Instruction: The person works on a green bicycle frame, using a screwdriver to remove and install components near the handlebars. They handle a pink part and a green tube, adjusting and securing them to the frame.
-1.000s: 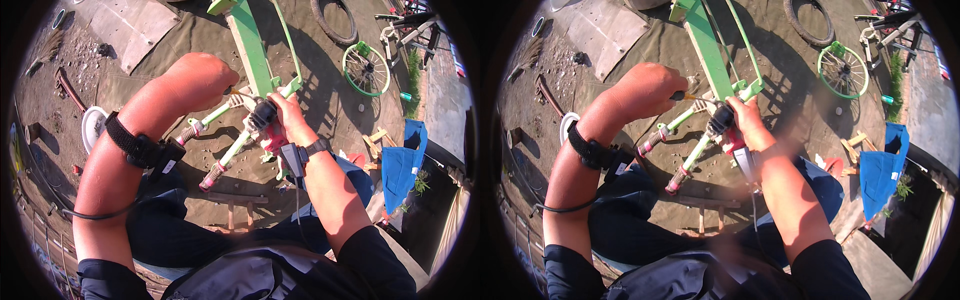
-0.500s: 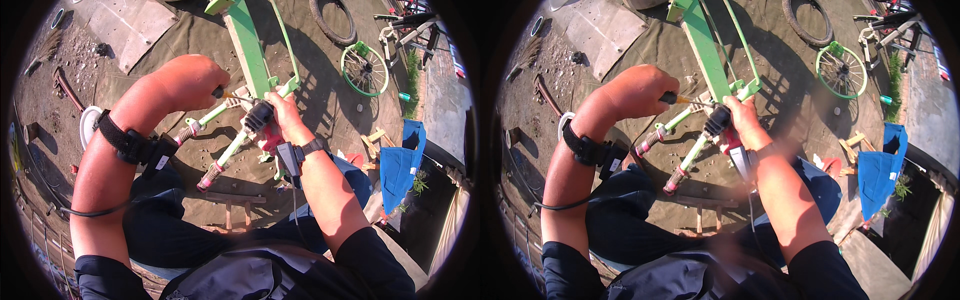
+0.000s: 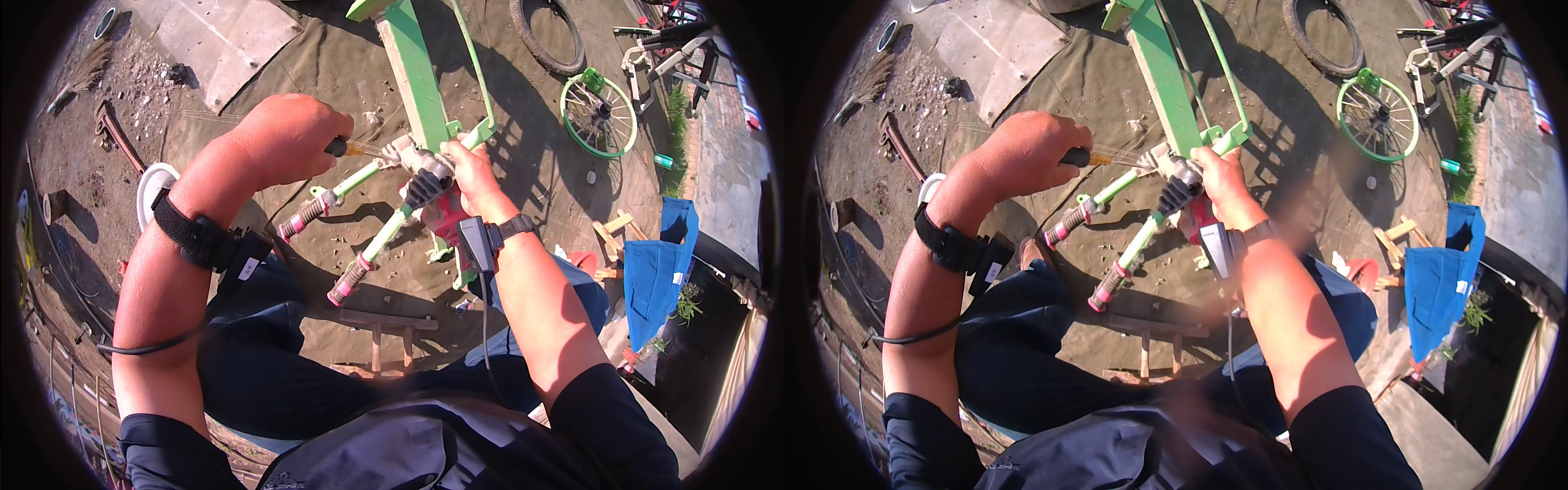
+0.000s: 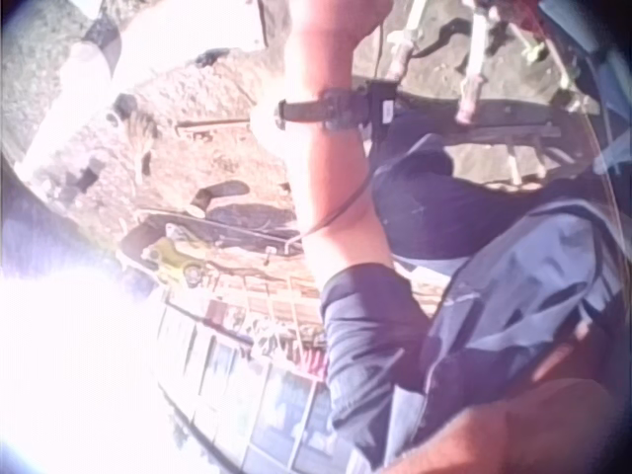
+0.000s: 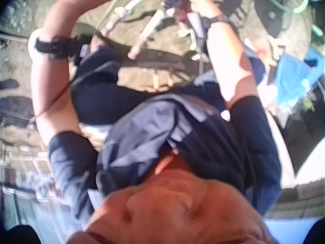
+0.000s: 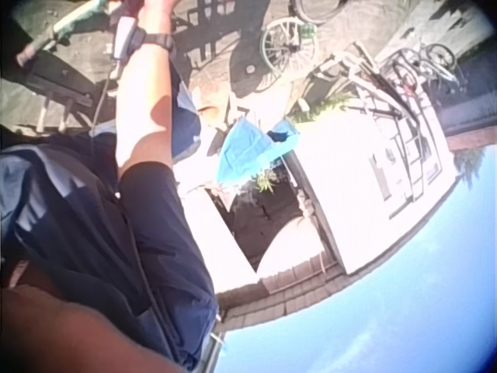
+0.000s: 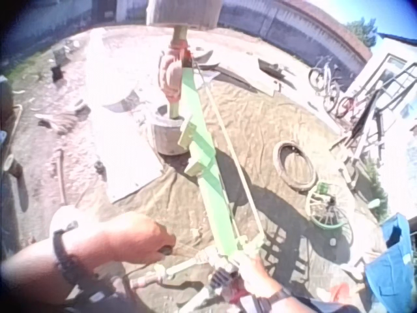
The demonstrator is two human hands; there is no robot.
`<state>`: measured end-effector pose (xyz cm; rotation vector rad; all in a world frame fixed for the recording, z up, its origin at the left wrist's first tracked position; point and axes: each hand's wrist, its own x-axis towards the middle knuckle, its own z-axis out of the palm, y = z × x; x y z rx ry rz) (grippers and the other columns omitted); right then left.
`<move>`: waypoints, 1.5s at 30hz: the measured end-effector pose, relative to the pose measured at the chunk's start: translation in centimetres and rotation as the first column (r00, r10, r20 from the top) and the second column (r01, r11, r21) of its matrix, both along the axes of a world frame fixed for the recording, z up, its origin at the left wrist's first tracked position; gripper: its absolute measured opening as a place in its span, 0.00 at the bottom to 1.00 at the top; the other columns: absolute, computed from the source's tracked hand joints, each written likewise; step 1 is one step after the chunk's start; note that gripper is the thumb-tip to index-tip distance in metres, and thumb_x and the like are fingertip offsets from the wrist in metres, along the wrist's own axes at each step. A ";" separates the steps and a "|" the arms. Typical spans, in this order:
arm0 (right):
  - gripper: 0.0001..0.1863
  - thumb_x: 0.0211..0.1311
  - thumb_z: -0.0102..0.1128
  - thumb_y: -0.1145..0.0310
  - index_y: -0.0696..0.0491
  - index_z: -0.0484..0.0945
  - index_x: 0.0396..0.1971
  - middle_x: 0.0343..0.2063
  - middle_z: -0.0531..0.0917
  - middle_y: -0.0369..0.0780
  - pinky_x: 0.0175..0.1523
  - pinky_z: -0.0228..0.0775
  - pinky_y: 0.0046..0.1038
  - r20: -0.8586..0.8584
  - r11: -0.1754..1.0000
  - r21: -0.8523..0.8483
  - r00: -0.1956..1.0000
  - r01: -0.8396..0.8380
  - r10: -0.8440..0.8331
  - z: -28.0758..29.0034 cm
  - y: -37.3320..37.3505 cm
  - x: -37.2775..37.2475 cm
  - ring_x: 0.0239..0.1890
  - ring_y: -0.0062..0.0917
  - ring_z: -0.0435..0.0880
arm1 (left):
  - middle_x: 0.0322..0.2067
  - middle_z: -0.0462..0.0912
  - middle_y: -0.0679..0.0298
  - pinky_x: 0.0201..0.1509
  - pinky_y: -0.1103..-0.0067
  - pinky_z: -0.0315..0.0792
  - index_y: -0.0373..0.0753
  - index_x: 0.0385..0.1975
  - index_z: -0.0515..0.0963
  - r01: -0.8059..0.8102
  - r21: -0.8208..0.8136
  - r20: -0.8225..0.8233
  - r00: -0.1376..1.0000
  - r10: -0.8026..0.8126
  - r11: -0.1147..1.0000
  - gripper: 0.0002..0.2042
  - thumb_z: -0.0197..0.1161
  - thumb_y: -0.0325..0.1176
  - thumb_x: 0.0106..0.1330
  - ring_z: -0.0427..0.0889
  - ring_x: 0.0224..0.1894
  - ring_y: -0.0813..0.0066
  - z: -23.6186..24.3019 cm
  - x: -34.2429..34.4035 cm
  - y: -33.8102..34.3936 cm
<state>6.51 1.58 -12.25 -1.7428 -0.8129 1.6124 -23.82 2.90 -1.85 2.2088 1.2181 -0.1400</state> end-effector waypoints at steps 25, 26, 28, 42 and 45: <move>0.24 0.64 0.65 0.57 0.60 0.76 0.52 0.38 0.83 0.38 0.46 0.72 0.23 0.305 0.855 0.274 0.883 -0.441 0.358 16.4 -2.2 10.5 0.38 0.19 0.80 | 0.31 0.85 0.54 0.38 0.73 0.77 0.35 0.50 0.77 -0.684 0.026 0.103 0.727 0.679 0.729 0.19 0.67 0.37 0.62 0.85 0.32 0.65 9.8 4.4 -13.4; 0.25 0.65 0.63 0.58 0.61 0.75 0.53 0.41 0.82 0.39 0.48 0.72 0.24 0.243 0.866 0.264 0.898 -0.425 0.367 16.2 -2.8 10.6 0.41 0.20 0.80 | 0.28 0.82 0.61 0.31 0.79 0.73 0.34 0.51 0.76 -0.749 -0.086 0.143 0.643 0.753 0.656 0.18 0.66 0.37 0.66 0.79 0.27 0.78 9.2 4.7 -14.1; 0.25 0.68 0.61 0.58 0.61 0.73 0.56 0.46 0.82 0.40 0.53 0.71 0.25 0.129 0.890 0.230 0.919 -0.394 0.374 15.9 -4.2 10.0 0.45 0.22 0.81 | 0.28 0.80 0.65 0.28 0.83 0.70 0.34 0.52 0.76 -0.807 -0.248 0.230 0.488 0.842 0.535 0.18 0.65 0.38 0.67 0.76 0.25 0.82 8.8 5.7 -15.0; 0.10 0.68 0.56 0.67 0.58 0.74 0.38 0.23 0.80 0.39 0.20 0.68 0.25 -0.082 0.978 -0.176 0.991 -0.115 0.102 3.0 -6.7 0.8 0.18 0.22 0.77 | 0.29 0.74 0.71 0.24 0.84 0.64 0.39 0.39 0.74 -0.615 -0.765 0.382 -0.197 0.903 0.190 0.13 0.63 0.43 0.70 0.72 0.25 0.83 4.0 5.1 -14.8; 0.10 0.70 0.55 0.67 0.59 0.73 0.41 0.23 0.80 0.40 0.20 0.68 0.25 -0.009 0.978 -0.204 0.999 -0.042 0.041 3.0 -6.2 0.2 0.18 0.22 0.78 | 0.29 0.74 0.70 0.24 0.84 0.65 0.39 0.39 0.74 -0.586 -0.786 0.390 -0.218 0.895 0.200 0.13 0.63 0.43 0.70 0.73 0.24 0.83 4.3 5.3 -14.3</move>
